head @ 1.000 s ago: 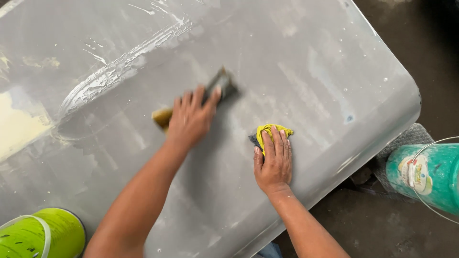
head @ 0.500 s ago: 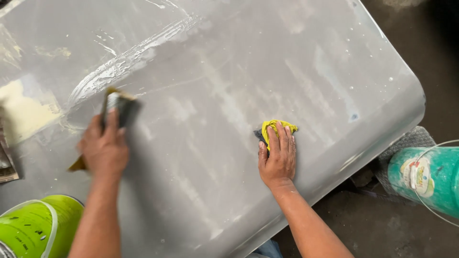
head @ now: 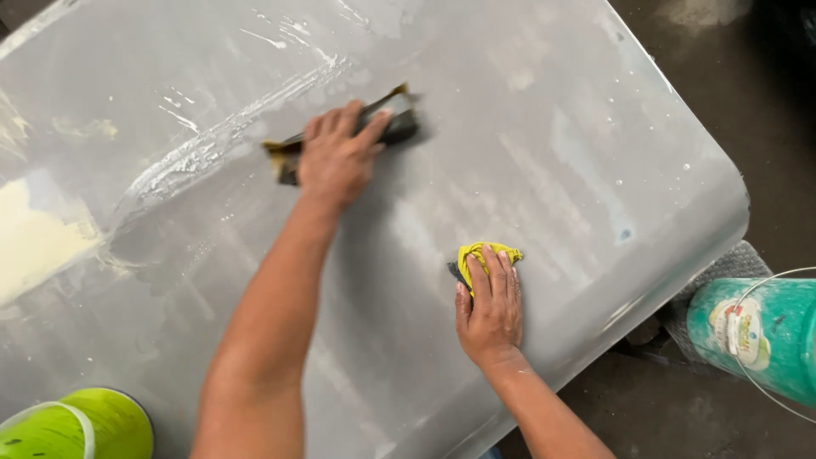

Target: Sand down a wet car body panel using a sanding block and a cloth.

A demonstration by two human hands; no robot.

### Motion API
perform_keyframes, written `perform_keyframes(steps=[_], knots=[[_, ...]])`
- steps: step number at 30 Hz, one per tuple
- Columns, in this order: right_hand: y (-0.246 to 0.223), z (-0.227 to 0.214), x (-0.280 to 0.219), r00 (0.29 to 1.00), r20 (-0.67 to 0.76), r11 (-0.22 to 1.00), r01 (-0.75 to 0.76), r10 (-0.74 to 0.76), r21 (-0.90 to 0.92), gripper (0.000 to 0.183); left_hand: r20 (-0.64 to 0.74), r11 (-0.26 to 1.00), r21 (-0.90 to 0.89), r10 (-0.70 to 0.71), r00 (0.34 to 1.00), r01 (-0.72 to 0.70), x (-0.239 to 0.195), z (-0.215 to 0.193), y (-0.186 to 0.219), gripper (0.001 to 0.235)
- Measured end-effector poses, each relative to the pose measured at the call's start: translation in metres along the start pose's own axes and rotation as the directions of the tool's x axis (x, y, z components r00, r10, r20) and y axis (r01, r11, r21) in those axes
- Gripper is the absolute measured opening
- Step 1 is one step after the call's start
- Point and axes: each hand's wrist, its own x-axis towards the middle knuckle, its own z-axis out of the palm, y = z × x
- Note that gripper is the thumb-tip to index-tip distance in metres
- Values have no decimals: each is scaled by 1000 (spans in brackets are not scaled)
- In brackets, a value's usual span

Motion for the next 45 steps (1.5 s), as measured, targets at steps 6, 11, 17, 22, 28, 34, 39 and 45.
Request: perform_keyframes(steps=[6,11,17,22,28,34,39,45], knots=[[34,22,66,991,-21,988,133,-132,73,44,-29,1000,-15,-24,999,24,-41,-19,-25,43],[43,26,108,991,-31,989,130,-128,77,43,-63,958,160,-233,971,240,-170,-72,-90,48],[40,26,110,996,-22,995,82,-81,52,43,-98,979,101,-168,981,177,-115,-49,-63,47],[42,24,108,996,-19,995,89,-88,35,44,2,996,26,-82,997,82,21,15,14,47],[42,23,109,996,-11,995,93,-93,37,44,-51,999,-32,8,999,-9,-9,2,1,46],[41,25,107,996,-18,996,84,-83,38,44,-101,928,187,-308,946,322,-171,-61,-85,49],[41,27,109,996,-32,996,83,-82,25,42,-84,940,173,-284,955,295,-119,-47,-58,49],[38,19,110,998,-5,998,63,-63,29,42,28,989,52,-143,989,141,73,46,67,49]])
